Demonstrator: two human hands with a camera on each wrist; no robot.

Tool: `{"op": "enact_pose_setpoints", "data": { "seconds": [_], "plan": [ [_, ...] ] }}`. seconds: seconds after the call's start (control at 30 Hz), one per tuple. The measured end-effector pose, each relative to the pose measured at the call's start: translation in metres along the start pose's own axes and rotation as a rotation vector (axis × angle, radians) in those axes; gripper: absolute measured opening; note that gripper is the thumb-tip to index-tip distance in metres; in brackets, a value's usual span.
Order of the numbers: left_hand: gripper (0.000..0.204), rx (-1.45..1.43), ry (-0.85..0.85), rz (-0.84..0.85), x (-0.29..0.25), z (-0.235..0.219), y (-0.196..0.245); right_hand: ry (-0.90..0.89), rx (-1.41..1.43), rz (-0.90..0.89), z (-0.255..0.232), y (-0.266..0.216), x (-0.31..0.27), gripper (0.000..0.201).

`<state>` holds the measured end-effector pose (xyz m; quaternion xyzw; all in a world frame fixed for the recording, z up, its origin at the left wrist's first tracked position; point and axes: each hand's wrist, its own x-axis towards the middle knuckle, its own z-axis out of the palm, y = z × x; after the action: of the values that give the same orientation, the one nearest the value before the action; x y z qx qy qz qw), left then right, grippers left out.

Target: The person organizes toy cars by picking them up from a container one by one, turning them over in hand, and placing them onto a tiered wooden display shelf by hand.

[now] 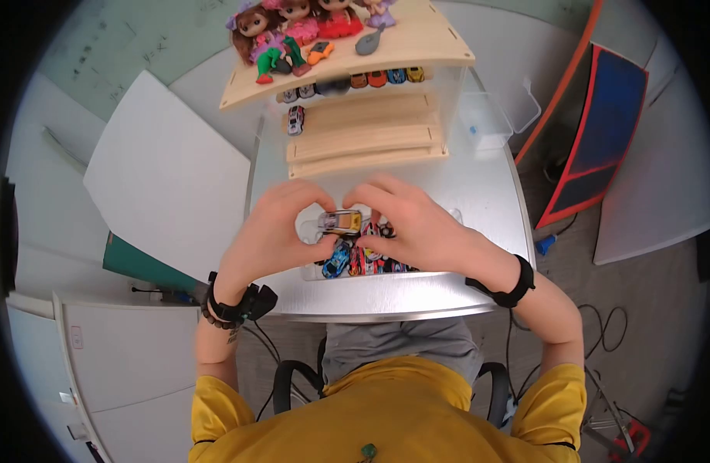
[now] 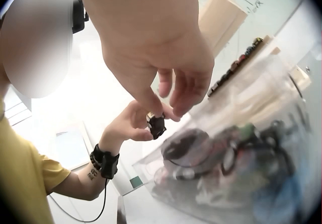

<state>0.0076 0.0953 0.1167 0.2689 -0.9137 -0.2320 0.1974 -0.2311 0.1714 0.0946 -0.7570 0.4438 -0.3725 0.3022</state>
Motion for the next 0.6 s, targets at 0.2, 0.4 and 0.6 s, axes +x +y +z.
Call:
{"op": "enact_pose_setpoints", "data": {
  "seconds": [0.2,0.4,0.6],
  "plan": [
    [0.032,-0.100,0.006,0.104,0.061,-0.009,-0.005,0.042,-0.367,-0.159,-0.035,0.005,0.042,0.034],
    [0.038,-0.132,-0.041,0.004,0.088,-0.019,-0.012,0.029,-0.368,-0.042,-0.066,0.001,0.054,0.029],
    [0.031,-0.260,0.123,0.131,0.098,-0.013,-0.019,0.083,-0.305,-0.012,-0.075,0.011,0.054,0.026]
  ]
}}
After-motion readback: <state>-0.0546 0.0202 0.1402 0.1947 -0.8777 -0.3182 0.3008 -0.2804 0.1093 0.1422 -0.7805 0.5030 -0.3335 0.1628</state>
